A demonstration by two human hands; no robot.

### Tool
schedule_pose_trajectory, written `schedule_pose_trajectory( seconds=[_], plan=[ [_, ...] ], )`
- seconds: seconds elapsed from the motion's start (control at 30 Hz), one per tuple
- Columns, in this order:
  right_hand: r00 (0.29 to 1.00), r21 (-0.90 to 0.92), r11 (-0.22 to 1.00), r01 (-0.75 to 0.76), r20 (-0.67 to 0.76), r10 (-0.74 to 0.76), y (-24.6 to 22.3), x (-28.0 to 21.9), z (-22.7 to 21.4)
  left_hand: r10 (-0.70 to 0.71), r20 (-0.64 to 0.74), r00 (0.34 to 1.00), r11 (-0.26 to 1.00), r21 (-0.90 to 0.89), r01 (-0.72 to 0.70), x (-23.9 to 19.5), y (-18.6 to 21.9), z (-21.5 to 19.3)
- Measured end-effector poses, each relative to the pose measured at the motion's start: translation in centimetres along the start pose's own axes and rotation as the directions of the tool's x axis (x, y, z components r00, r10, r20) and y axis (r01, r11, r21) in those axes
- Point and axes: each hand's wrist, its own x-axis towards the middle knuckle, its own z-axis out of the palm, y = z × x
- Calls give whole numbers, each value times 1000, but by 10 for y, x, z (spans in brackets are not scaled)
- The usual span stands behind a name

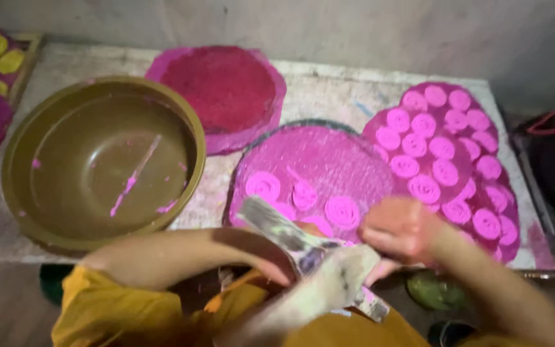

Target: The person uses a wooden roller and scraper to form pink paste into rose-shaped rolls on a glittery pink mat. They repeatedly clean the tools in a water basin and continue forming rolls. Later, they lift a steamer lid to reveal cooked pink and green rolls, then place a perforated tray over the mat.

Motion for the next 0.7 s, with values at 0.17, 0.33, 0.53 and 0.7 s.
schedule_pose_trajectory(
  seconds=[0.17,0.33,0.53,0.7],
  plan=[
    [982,370,918,-139,168,81,-13,31,-11,-38,-140,989,974,215,68,-68,63,-19],
    [864,653,611,-448,492,107,-37,-4,29,-178,-291,940,923,282,262,-111,65,-10],
    [989,81,987,-140,-35,143,-15,-13,10,-445,-397,803,727,-684,65,-181,-72,37],
    [969,-726,685,60,-123,-215,30,22,9,-363,-42,931,120,-993,2,-182,-118,94]
  ],
)
